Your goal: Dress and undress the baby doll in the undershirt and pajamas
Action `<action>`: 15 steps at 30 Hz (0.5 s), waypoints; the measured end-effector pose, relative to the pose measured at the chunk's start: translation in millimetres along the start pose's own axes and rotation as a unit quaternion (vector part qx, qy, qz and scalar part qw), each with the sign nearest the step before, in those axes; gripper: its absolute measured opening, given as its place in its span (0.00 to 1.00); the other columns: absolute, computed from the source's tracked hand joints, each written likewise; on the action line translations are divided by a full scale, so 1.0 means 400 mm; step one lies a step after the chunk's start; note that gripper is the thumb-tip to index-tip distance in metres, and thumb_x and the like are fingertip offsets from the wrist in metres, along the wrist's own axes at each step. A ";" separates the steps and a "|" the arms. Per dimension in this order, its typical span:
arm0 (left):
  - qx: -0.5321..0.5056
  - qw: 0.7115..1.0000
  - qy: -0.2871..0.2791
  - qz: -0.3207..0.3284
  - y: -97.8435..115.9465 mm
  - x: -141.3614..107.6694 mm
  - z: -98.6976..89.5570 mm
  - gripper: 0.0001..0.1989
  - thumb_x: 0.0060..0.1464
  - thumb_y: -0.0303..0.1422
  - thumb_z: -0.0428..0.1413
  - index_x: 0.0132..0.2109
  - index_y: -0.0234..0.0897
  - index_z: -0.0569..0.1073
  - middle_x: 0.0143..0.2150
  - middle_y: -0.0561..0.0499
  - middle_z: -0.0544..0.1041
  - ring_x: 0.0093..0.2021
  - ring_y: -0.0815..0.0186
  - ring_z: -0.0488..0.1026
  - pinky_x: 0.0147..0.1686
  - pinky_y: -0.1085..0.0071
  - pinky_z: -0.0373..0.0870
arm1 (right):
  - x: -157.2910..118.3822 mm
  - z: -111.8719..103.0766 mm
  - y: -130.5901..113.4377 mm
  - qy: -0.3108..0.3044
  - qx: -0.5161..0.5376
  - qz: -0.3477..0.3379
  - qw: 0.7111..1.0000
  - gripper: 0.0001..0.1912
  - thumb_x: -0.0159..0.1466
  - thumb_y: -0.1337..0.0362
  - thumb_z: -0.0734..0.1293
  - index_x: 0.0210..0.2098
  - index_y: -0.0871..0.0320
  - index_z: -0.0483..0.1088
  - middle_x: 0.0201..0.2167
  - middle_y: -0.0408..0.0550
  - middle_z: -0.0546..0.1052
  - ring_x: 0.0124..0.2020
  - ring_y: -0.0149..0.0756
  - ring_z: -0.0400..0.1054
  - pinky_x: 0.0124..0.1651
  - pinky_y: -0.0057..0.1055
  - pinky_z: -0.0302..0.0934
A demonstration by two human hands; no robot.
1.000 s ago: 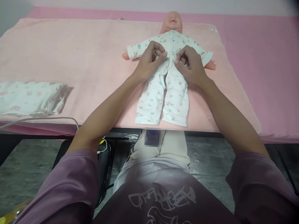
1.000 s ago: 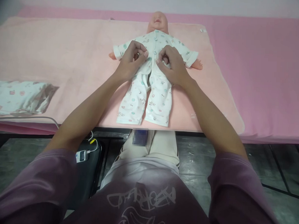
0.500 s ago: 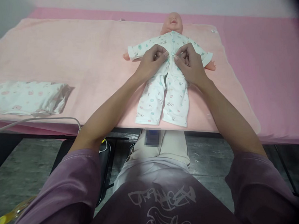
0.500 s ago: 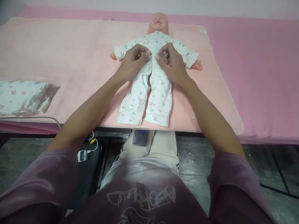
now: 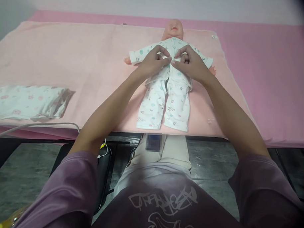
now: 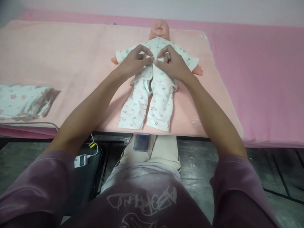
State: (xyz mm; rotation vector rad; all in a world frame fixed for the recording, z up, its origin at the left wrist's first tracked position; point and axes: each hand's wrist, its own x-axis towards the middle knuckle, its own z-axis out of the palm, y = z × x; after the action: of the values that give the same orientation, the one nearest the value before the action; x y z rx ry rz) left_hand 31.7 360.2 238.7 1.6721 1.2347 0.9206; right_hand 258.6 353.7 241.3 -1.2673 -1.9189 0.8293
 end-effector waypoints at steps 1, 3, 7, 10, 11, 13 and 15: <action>0.010 1.000 -0.008 0.000 0.005 0.004 -0.005 0.09 0.65 0.40 0.68 0.47 0.49 0.77 0.28 0.53 0.71 0.40 0.61 0.65 0.41 0.63 0.60 | 0.009 -0.006 0.005 -0.014 0.013 -0.007 1.000 0.16 0.69 0.48 0.79 0.44 0.46 0.71 0.26 0.39 0.64 0.30 0.37 0.58 0.33 0.35 0.57; 0.021 0.999 -0.028 0.004 0.012 0.014 -0.017 0.06 0.66 0.38 0.67 0.44 0.46 0.79 0.31 0.51 0.74 0.39 0.62 0.67 0.41 0.63 0.60 | 0.026 -0.019 0.010 -0.042 0.028 -0.008 0.999 0.16 0.67 0.51 0.80 0.40 0.47 0.72 0.25 0.39 0.63 0.29 0.36 0.56 0.32 0.35 0.56; 0.034 0.998 -0.051 -0.009 0.014 0.037 -0.046 0.07 0.63 0.39 0.68 0.40 0.42 0.82 0.33 0.49 0.77 0.38 0.62 0.70 0.40 0.63 0.62 | 0.046 -0.045 -0.013 -0.069 0.020 0.021 0.997 0.16 0.63 0.52 0.83 0.37 0.48 0.74 0.24 0.40 0.65 0.30 0.38 0.59 0.33 0.37 0.60; 0.048 0.997 -0.060 -0.030 0.015 0.052 -0.065 0.06 0.59 0.38 0.71 0.39 0.42 0.83 0.31 0.49 0.76 0.37 0.61 0.72 0.39 0.63 0.63 | 0.052 -0.056 -0.045 -0.080 -0.002 0.047 0.996 0.16 0.62 0.51 0.83 0.36 0.48 0.76 0.24 0.41 0.68 0.31 0.39 0.62 0.35 0.39 0.61; 0.051 0.996 -0.064 -0.034 0.017 0.055 -0.069 0.06 0.57 0.37 0.71 0.38 0.42 0.84 0.31 0.49 0.76 0.37 0.61 0.72 0.39 0.63 0.63 | 0.054 -0.058 -0.054 -0.086 -0.005 0.055 0.995 0.17 0.61 0.50 0.84 0.35 0.48 0.76 0.24 0.41 0.69 0.32 0.39 0.63 0.35 0.39 0.62; 0.050 0.996 -0.069 -0.038 0.022 0.059 -0.074 0.05 0.55 0.35 0.71 0.38 0.42 0.84 0.30 0.48 0.77 0.37 0.61 0.72 0.39 0.63 0.65 | 0.057 -0.062 -0.066 -0.100 -0.005 0.067 0.993 0.18 0.60 0.49 0.84 0.35 0.49 0.76 0.24 0.41 0.70 0.32 0.39 0.63 0.36 0.39 0.61; 0.046 0.996 -0.072 -0.039 0.028 0.058 -0.073 0.04 0.55 0.34 0.71 0.37 0.41 0.84 0.30 0.48 0.78 0.37 0.61 0.73 0.39 0.63 0.66 | 0.060 -0.065 -0.069 -0.113 0.001 0.072 0.991 0.19 0.60 0.48 0.85 0.35 0.49 0.76 0.24 0.42 0.70 0.32 0.39 0.64 0.36 0.39 0.60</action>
State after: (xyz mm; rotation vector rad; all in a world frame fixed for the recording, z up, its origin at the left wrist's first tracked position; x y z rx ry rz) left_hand 14.8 386.9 261.9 1.7175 1.2504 0.6944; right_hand 259.0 370.9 282.9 -1.3727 -2.0162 1.0896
